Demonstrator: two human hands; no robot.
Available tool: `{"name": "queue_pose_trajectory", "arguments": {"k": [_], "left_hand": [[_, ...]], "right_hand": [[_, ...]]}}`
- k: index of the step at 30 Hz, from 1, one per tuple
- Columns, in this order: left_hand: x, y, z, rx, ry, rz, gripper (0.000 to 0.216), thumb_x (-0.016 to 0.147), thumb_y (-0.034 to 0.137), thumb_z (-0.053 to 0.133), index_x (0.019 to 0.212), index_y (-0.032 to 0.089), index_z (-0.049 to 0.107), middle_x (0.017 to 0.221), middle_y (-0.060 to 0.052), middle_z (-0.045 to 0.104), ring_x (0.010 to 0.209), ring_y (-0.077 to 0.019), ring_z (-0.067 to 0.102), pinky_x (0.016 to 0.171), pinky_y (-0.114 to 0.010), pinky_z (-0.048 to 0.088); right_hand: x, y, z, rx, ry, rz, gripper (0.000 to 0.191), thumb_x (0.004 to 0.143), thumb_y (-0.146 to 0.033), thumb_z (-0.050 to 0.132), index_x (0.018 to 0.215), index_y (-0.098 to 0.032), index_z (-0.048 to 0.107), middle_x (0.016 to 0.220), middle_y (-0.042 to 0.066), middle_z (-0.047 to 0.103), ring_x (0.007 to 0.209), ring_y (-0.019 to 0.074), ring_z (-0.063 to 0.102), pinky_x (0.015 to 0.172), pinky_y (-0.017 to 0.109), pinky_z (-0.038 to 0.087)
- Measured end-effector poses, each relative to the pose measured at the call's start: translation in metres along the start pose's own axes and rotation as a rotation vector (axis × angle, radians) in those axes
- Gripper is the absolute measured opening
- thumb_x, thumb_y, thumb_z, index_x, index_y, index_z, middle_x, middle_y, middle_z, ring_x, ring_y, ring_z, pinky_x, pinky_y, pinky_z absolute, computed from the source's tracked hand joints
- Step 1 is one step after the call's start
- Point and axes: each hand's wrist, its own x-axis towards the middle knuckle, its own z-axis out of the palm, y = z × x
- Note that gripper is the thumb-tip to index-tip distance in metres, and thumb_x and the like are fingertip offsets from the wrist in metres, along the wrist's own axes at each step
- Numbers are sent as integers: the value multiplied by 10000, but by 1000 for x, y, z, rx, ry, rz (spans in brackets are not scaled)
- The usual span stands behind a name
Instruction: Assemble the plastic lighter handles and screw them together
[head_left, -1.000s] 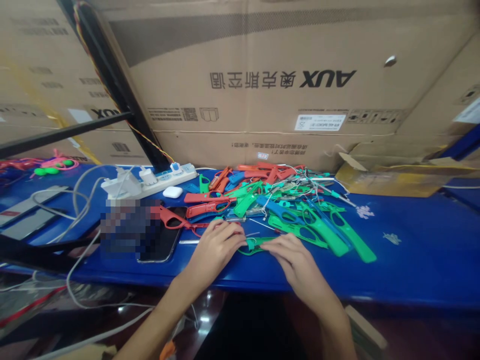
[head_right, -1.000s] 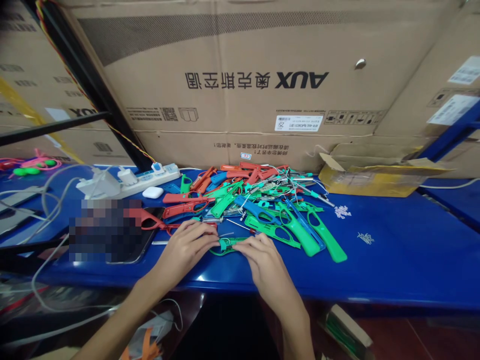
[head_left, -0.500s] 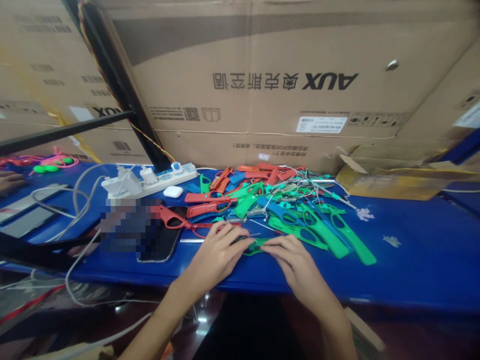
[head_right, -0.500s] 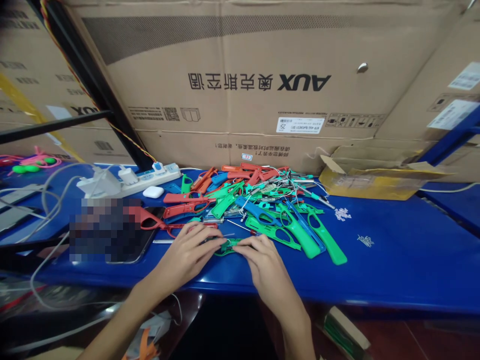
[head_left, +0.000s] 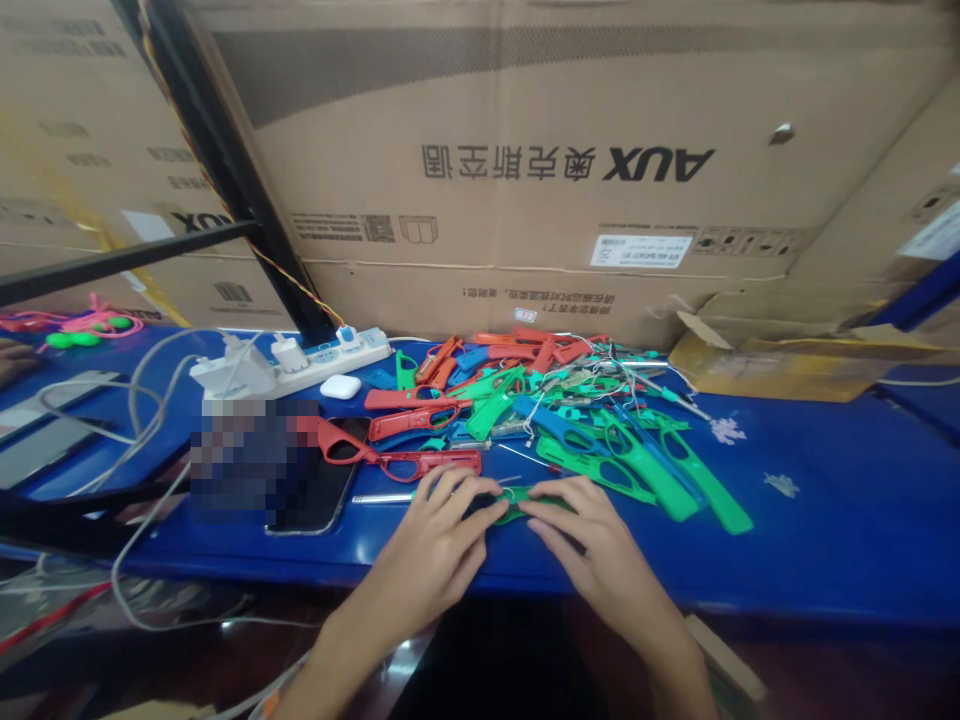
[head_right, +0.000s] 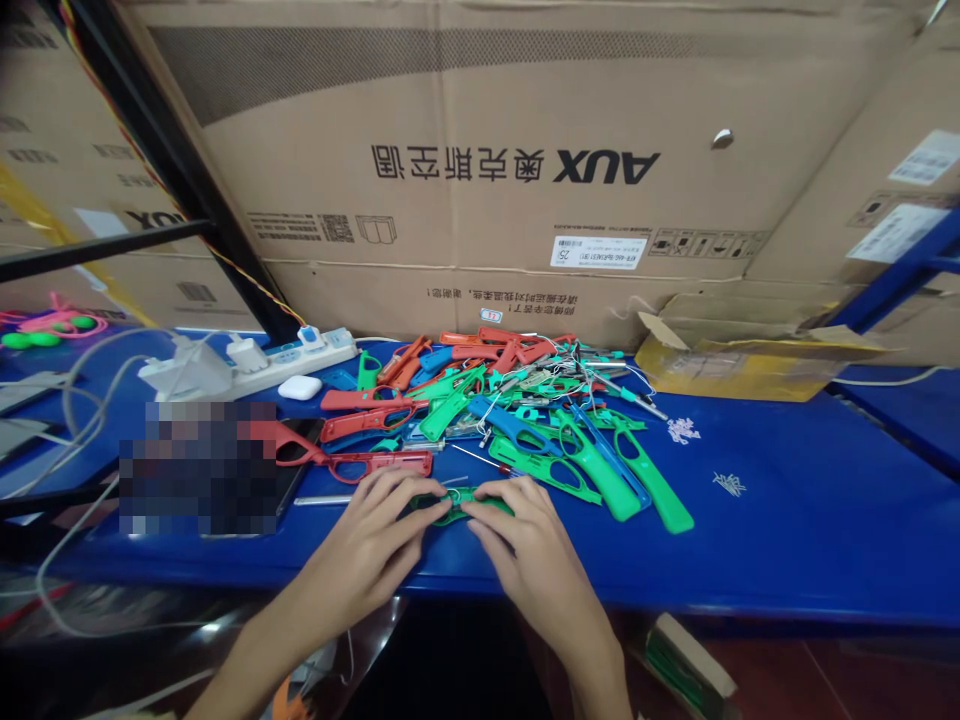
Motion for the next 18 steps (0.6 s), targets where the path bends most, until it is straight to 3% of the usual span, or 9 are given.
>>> {"name": "queue_pose_trajectory", "arguments": {"k": [6,12,18], "left_hand": [[-2,1,0,-73,53,-78,419,986,83,504,1363,244,592,1369,-92,605,1288,-270,511,1086,-472,434],[-1,-6,9,-13,221,-248,426,968,424,674,1332,220,590,1280,-98,669,1180,-296,581,1018,-498,463],[-1,-8,15,-10,189,-266,370,906,408,758,1209,219,662,1237,-69,683,1182,-300,581,1027,-503,448]], "right_hand": [[-3,1,0,-15,-52,-2,272,1036,-273,566,1266,-302,708,1220,67,679,1137,245,595,986,451,512],[-4,2,5,-127,-21,-44,504,959,-411,681,1435,-274,588,1217,102,668,1137,289,593,1000,518,496],[6,-3,11,-193,58,-50,392,936,-445,690,1258,-223,688,1169,122,639,1102,302,594,947,508,513]]}}
